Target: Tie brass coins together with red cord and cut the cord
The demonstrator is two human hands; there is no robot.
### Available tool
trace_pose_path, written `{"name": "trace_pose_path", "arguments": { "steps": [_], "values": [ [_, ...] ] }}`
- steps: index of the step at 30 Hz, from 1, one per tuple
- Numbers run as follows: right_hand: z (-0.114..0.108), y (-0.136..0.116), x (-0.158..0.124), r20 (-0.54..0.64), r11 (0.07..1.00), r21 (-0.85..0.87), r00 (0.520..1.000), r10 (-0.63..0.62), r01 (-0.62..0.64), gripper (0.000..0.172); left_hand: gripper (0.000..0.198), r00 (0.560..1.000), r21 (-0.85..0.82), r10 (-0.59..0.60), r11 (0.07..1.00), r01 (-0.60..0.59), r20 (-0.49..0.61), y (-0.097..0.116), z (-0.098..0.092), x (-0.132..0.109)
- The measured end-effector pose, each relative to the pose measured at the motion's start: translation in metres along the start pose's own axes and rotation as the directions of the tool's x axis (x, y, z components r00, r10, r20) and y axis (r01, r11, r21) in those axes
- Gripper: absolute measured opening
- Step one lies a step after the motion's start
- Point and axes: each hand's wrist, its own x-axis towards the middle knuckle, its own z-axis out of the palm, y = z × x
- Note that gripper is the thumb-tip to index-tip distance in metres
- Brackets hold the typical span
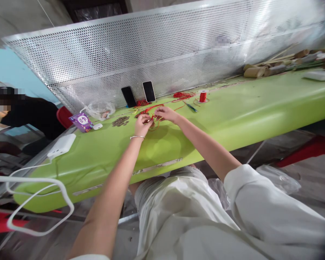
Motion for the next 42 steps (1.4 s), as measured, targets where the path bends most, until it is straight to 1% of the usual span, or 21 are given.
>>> {"name": "trace_pose_path", "arguments": {
  "steps": [6,11,16,27,35,42],
  "values": [
    [-0.0006,0.0035,0.0023,-0.012,0.998,0.056,1.0,0.006,-0.006,0.007,0.014,0.998,0.025,0.052,0.998,-0.053,0.033,-0.0014,-0.0017,0.0014],
    [0.0,0.004,0.0018,0.008,0.993,0.119,1.0,0.005,-0.006,0.007,0.014,0.994,0.044,0.09,0.995,-0.093,0.059,-0.003,-0.0029,0.0022],
    [0.0006,0.0058,0.0029,0.011,0.986,0.16,0.999,-0.037,0.035,0.012,0.016,0.991,0.057,0.111,0.992,-0.116,0.076,-0.0046,-0.0039,0.0019],
    [0.0005,0.0074,0.0033,0.015,0.978,0.189,0.996,-0.088,0.084,0.025,0.018,0.987,0.088,0.122,0.987,-0.131,0.105,-0.0044,-0.0058,0.0019],
    [-0.0005,0.0065,0.001,0.009,0.982,0.173,0.996,-0.083,0.08,0.021,0.02,0.984,0.117,0.104,0.986,-0.121,0.142,-0.0051,-0.0071,0.0028],
    [0.0008,0.0062,0.0027,0.006,0.981,0.186,0.998,-0.06,0.058,0.02,0.019,0.989,0.105,0.099,0.988,-0.111,0.108,-0.0042,-0.0068,0.0027]
  ]
}}
